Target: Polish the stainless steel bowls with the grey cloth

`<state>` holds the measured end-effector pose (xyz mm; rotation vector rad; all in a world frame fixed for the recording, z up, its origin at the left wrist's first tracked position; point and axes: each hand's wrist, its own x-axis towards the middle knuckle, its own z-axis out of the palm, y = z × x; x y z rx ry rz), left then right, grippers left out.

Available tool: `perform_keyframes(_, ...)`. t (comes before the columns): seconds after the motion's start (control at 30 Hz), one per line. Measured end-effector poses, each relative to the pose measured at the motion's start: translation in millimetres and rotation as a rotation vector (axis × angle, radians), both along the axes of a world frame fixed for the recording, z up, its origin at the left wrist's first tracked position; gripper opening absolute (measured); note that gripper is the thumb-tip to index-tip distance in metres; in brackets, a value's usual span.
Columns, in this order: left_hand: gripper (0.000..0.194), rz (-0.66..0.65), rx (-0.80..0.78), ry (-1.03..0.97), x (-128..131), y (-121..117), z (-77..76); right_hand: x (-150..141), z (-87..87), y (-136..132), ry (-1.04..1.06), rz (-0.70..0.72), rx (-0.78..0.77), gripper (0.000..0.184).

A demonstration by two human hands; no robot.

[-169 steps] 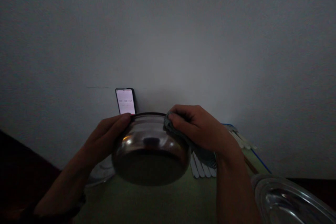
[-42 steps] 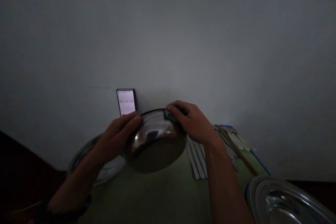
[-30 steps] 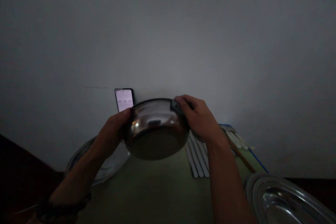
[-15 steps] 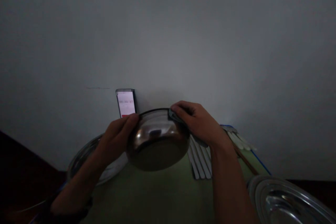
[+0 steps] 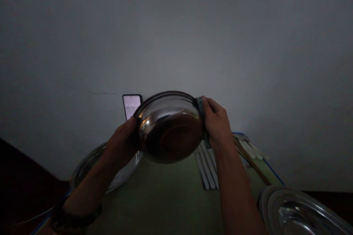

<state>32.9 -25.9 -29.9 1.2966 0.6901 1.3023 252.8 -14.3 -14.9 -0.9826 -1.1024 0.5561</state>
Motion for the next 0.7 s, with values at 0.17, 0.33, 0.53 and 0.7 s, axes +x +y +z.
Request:
perform_keyframes(0.17, 0.034, 0.076, 0.041, 0.104, 7.7, -0.2, -1.8, -1.0, 9.6, -7.1, 0.069, -0.234, 0.214, 0.032)
perform_keyframes(0.33, 0.050, 0.322, -0.056, 0.250, 15.5, -5.0, 6.5, -32.2, 22.4, -34.2, -0.339, -0.127, 0.331, 0.032)
perform_keyframes(0.53, 0.046, 0.508, 0.023, 0.295, 10.3, -15.3, 26.5, -89.8, 8.5, -38.6, -1.067, 0.078, 0.381, 0.042)
perform_keyframes(0.7, 0.045, 0.435, 0.135, 0.315, 3.7, -13.8, 25.1, -91.0, 6.8, -40.2, -1.057, -0.011, 0.459, 0.047)
